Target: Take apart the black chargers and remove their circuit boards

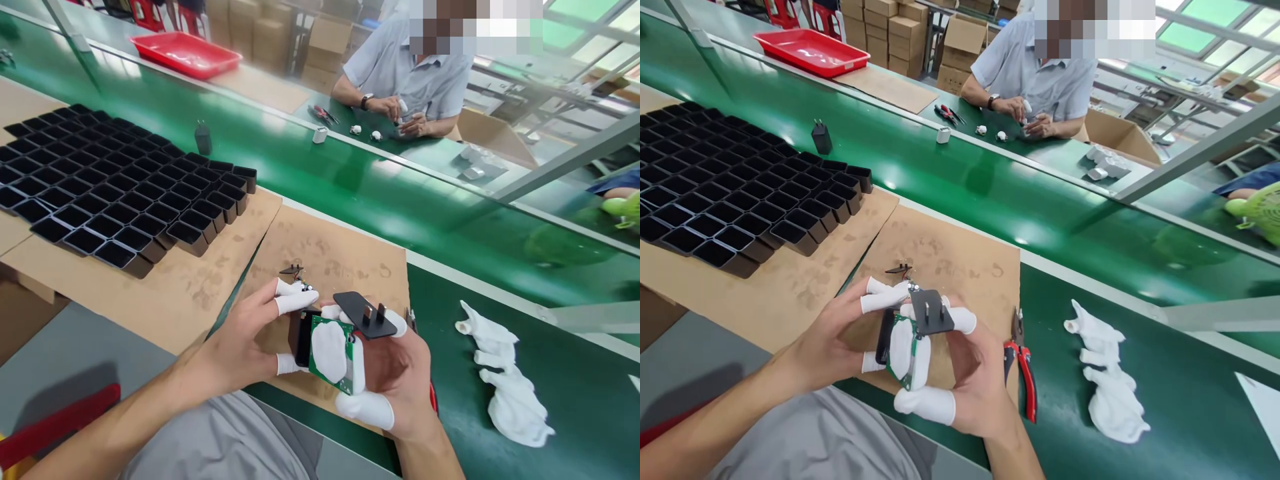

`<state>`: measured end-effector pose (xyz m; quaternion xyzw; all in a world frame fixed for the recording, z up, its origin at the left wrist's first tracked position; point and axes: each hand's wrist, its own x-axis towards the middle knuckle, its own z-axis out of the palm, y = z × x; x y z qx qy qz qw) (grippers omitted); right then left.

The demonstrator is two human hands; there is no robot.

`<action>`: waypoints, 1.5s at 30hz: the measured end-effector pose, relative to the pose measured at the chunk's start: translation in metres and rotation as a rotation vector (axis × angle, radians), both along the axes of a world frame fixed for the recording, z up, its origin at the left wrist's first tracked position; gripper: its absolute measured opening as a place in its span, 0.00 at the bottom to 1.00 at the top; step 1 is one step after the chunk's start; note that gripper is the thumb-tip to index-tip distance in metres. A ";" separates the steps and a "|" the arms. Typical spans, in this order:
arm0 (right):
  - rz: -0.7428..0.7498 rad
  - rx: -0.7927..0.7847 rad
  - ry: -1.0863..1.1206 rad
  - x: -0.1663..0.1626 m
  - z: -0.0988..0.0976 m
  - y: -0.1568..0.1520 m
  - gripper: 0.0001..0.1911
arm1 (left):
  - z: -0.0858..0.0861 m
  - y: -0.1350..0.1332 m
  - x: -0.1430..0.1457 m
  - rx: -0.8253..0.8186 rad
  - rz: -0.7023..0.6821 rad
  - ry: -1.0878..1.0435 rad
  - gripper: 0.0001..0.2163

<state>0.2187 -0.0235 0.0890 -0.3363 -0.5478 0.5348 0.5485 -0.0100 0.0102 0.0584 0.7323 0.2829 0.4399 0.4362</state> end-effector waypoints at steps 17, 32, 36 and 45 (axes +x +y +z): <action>0.049 0.177 -0.185 0.005 0.000 0.004 0.39 | 0.002 -0.004 -0.002 0.035 0.015 -0.004 0.39; 0.020 0.195 -0.293 0.005 0.000 0.006 0.39 | 0.006 -0.004 -0.002 0.039 0.030 0.001 0.35; -0.014 0.187 -0.291 0.003 -0.001 0.004 0.37 | 0.005 -0.005 -0.002 0.017 0.038 -0.008 0.36; 0.006 0.160 -0.314 0.000 -0.002 0.007 0.36 | 0.002 -0.001 -0.004 0.012 0.029 0.018 0.34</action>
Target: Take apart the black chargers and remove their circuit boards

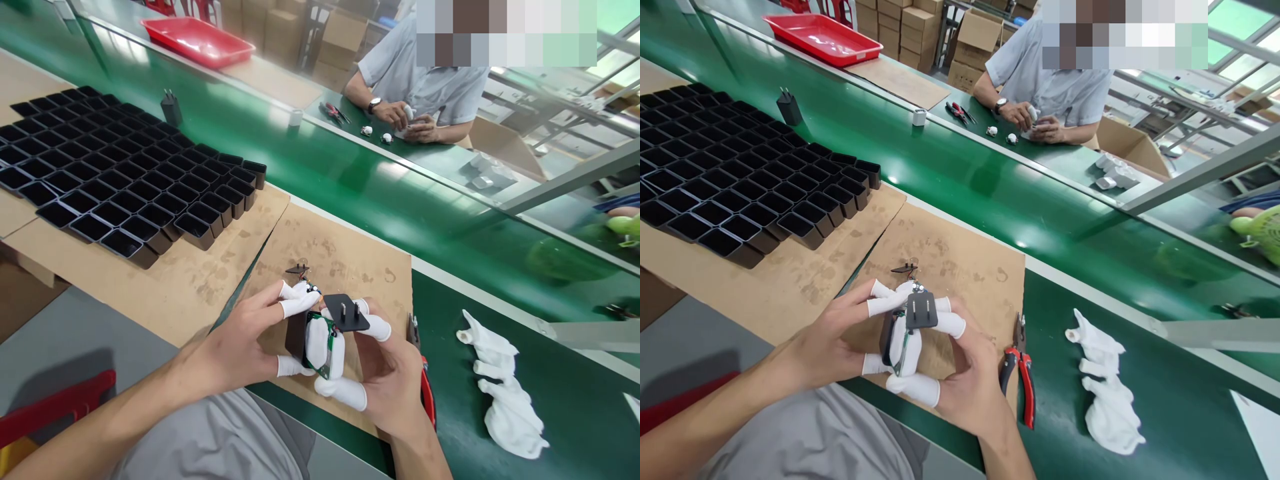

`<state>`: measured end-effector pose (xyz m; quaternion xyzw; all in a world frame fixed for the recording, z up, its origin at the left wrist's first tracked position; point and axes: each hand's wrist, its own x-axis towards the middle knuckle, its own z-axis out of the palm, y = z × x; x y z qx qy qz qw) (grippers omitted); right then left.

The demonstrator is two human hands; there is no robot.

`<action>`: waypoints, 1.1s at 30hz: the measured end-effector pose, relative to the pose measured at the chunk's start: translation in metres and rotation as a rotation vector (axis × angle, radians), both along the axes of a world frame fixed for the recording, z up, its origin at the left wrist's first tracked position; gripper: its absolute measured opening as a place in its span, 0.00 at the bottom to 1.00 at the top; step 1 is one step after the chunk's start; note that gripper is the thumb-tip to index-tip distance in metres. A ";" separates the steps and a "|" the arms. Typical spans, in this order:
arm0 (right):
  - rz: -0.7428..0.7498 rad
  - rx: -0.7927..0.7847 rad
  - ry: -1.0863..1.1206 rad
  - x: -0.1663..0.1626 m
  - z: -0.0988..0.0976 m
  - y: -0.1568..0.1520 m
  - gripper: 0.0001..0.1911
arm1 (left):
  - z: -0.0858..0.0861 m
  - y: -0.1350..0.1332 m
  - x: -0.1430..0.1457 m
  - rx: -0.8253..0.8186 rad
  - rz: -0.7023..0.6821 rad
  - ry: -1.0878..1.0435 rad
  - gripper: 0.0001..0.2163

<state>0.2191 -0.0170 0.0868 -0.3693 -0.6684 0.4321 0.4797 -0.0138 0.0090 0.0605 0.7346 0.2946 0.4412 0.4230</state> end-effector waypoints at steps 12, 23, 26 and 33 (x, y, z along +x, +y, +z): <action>-0.035 0.044 -0.185 -0.002 0.000 0.002 0.37 | -0.002 -0.002 0.001 -0.068 -0.009 0.077 0.26; -0.013 0.061 -0.228 -0.004 0.000 0.001 0.37 | -0.017 -0.005 0.002 -0.077 -0.001 -0.029 0.29; -0.045 0.089 -0.058 0.000 -0.002 -0.003 0.36 | -0.017 -0.004 0.003 -0.088 -0.015 -0.018 0.27; -0.049 -0.057 0.085 0.008 -0.001 -0.006 0.33 | -0.020 -0.002 0.003 -0.079 -0.022 -0.051 0.28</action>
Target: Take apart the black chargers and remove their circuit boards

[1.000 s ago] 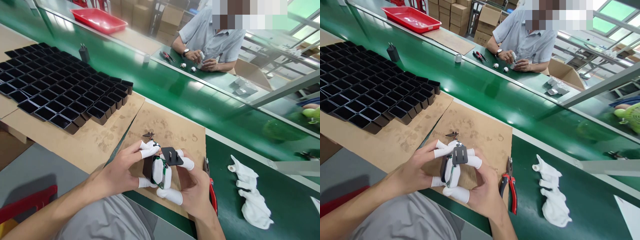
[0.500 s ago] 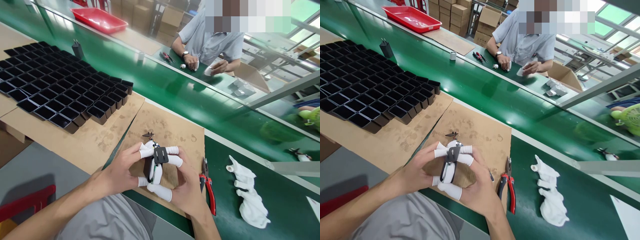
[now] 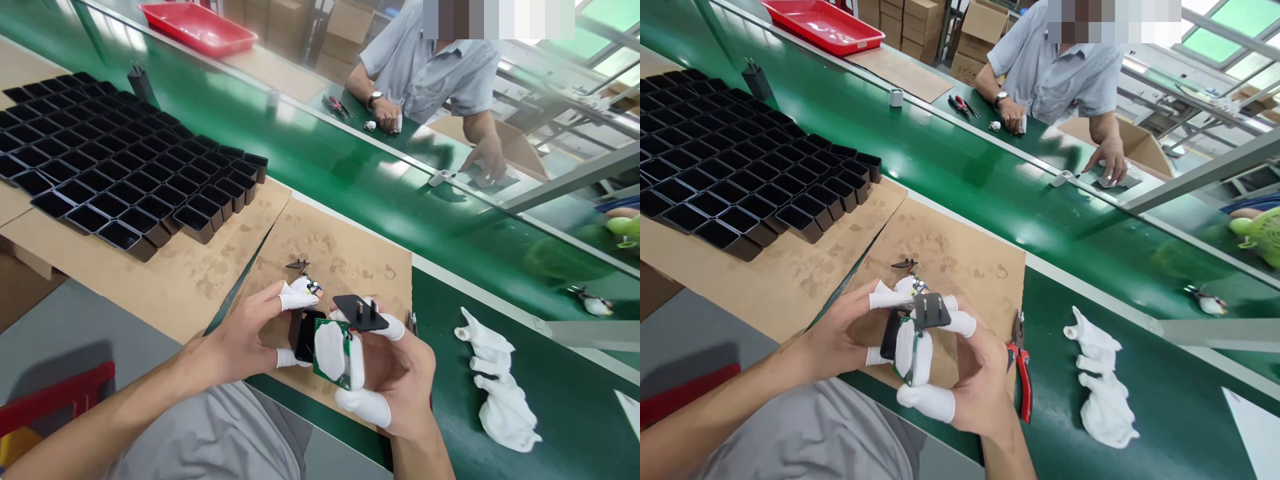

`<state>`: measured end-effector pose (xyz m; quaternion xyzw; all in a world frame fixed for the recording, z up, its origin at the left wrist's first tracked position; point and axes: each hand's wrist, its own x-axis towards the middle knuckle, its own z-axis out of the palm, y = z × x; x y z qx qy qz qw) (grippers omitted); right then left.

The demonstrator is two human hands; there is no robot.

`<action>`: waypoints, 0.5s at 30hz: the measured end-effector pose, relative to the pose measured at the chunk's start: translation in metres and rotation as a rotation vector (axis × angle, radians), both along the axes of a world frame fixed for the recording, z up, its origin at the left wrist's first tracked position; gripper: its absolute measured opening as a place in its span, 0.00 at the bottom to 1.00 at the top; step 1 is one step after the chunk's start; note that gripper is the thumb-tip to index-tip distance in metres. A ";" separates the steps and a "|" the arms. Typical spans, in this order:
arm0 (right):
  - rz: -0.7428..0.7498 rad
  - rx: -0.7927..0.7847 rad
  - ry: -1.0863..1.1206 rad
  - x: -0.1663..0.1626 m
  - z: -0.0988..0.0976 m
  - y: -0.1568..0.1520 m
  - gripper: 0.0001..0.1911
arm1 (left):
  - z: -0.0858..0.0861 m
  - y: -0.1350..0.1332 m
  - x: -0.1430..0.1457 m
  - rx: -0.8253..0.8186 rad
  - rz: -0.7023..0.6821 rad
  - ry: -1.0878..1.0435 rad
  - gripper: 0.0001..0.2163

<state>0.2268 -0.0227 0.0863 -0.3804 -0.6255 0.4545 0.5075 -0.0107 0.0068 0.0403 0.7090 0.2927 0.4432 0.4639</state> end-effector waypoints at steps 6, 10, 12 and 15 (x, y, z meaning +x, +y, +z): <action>0.026 0.024 -0.081 -0.003 0.003 0.005 0.32 | -0.003 0.001 0.000 0.065 0.014 0.016 0.36; 0.042 0.013 -0.104 -0.004 0.002 0.005 0.32 | -0.004 0.000 0.000 0.048 0.011 -0.012 0.37; 0.050 0.023 -0.110 -0.004 0.001 0.006 0.33 | -0.004 0.000 0.001 0.038 0.012 -0.021 0.37; 0.067 0.032 -0.115 -0.004 0.000 0.006 0.34 | -0.003 0.001 0.001 0.043 0.017 -0.028 0.36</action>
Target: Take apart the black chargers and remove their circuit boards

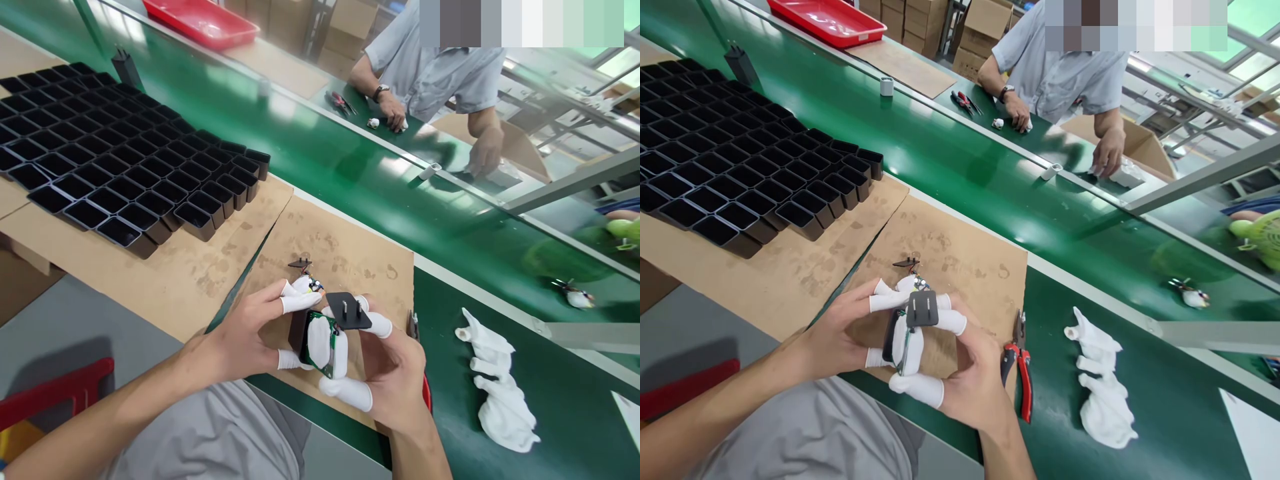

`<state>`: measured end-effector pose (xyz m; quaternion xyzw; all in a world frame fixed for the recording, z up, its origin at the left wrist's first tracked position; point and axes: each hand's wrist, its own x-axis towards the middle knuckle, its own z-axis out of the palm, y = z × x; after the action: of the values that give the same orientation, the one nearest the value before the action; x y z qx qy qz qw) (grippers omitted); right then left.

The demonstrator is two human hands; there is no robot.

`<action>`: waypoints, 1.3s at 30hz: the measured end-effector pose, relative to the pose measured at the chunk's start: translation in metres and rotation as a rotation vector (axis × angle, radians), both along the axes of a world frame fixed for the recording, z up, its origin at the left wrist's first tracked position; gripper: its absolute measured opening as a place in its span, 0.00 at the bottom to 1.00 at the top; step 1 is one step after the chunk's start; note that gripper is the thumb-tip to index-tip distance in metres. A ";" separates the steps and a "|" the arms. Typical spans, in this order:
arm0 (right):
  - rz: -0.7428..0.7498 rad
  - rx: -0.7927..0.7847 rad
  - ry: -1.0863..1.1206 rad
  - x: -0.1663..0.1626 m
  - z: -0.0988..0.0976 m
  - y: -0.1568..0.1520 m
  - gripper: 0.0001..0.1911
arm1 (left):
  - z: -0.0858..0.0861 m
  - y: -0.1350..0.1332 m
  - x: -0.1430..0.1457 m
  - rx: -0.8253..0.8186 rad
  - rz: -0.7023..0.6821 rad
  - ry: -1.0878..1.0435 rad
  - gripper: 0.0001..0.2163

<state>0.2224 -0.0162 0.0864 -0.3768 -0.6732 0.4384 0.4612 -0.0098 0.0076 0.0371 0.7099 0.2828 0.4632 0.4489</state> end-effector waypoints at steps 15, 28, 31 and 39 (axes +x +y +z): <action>0.047 -0.002 -0.064 0.000 0.000 0.001 0.37 | 0.000 0.001 -0.001 0.006 0.003 0.002 0.32; 0.036 0.021 -0.115 0.003 -0.004 0.000 0.39 | -0.004 0.000 0.002 0.052 0.029 -0.029 0.34; 0.020 0.037 -0.120 0.001 -0.004 0.000 0.38 | -0.004 0.000 0.001 0.047 0.035 -0.027 0.35; -0.002 0.075 -0.259 -0.007 0.000 0.003 0.33 | 0.003 0.000 -0.001 -0.019 0.027 0.037 0.24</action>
<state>0.2149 -0.0132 0.0860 -0.4133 -0.7427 0.3601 0.3847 -0.0104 0.0074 0.0401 0.7102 0.3051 0.4530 0.4442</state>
